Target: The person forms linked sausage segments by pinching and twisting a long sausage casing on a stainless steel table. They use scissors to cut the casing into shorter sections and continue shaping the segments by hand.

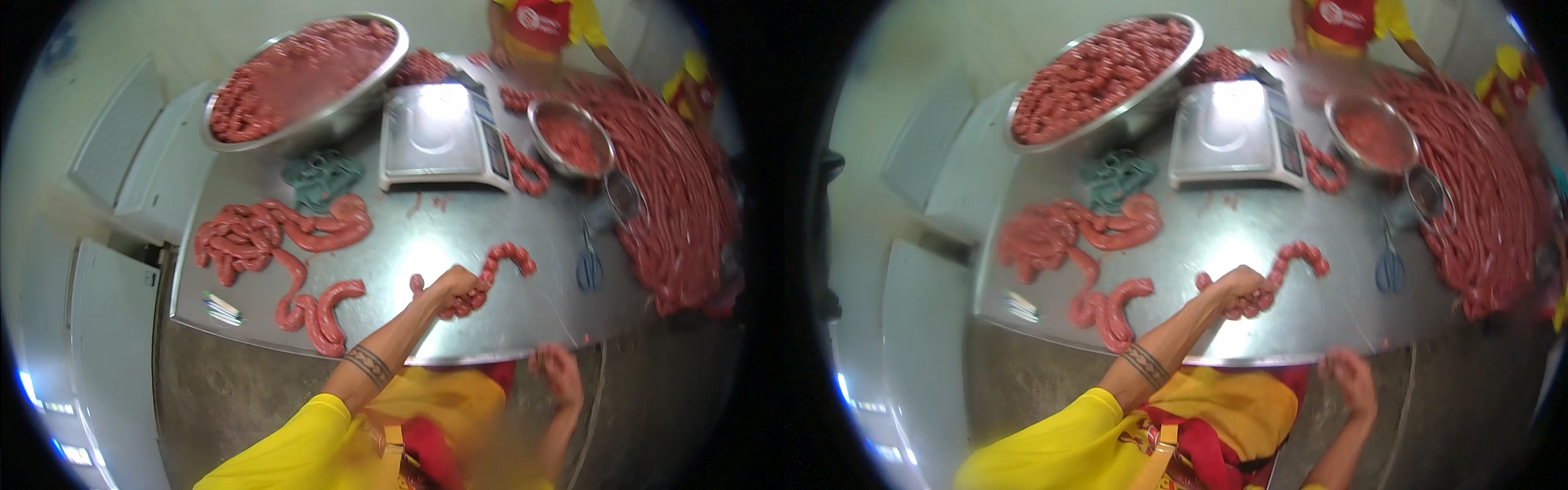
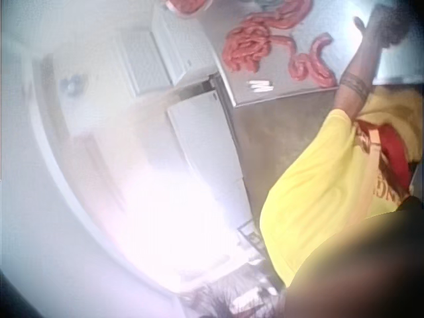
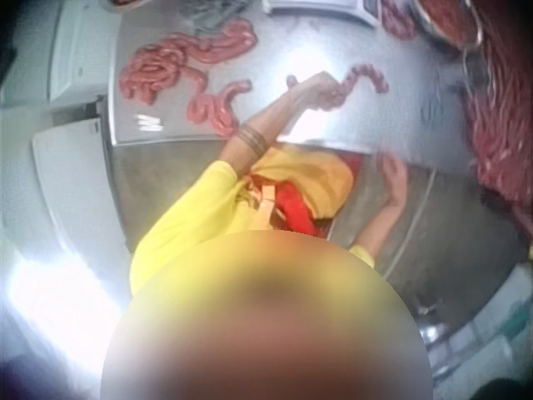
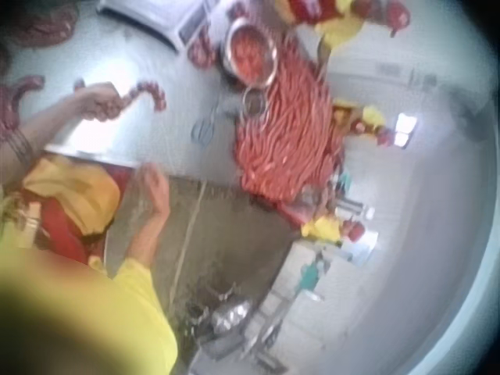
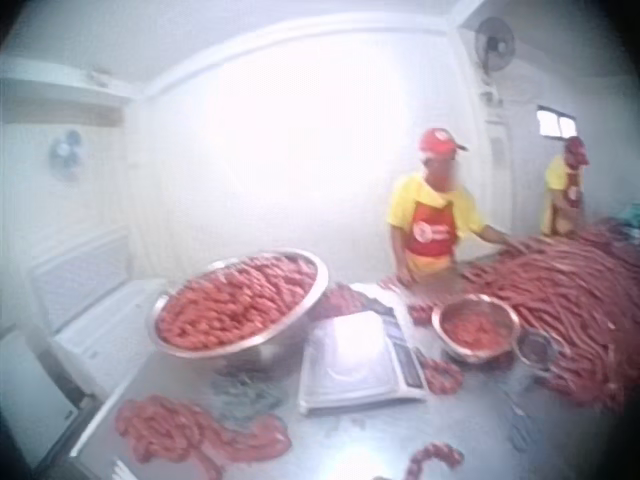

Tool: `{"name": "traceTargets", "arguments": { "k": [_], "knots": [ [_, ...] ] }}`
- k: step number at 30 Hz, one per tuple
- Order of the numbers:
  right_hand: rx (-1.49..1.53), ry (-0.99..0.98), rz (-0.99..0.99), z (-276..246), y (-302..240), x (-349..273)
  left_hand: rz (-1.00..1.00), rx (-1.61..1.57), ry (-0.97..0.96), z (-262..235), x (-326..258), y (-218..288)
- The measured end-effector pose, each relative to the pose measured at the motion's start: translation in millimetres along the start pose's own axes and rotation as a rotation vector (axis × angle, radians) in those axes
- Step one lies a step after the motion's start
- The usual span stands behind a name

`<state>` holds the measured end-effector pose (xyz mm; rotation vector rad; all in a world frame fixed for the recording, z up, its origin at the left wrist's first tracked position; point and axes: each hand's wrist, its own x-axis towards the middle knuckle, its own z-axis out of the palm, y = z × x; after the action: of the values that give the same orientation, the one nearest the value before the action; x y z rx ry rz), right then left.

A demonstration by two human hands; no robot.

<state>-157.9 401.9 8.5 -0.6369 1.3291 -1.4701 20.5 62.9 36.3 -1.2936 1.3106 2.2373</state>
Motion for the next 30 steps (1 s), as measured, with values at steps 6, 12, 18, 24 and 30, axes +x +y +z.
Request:
{"name": "traceTargets", "arguments": {
  "k": [6,12,18,24,30],
  "knots": [
    [-0.208,0.780,0.483,-131,140,-128,0.384,0.049,-0.164,-111,-69,65],
    [-0.519,1.000,0.002,-203,170,-111,0.668,0.134,0.056,-263,-240,226],
    [-0.804,1.025,-0.382,-189,45,12,0.682,0.500,1.361,-288,-295,334],
    [-1.040,0.953,-0.379,-171,-6,107,1.409,0.563,0.654,-92,-162,379],
    [-1.101,0.934,-0.274,-154,-12,109,1.833,0.697,0.566,55,-53,410]
  ]
}}
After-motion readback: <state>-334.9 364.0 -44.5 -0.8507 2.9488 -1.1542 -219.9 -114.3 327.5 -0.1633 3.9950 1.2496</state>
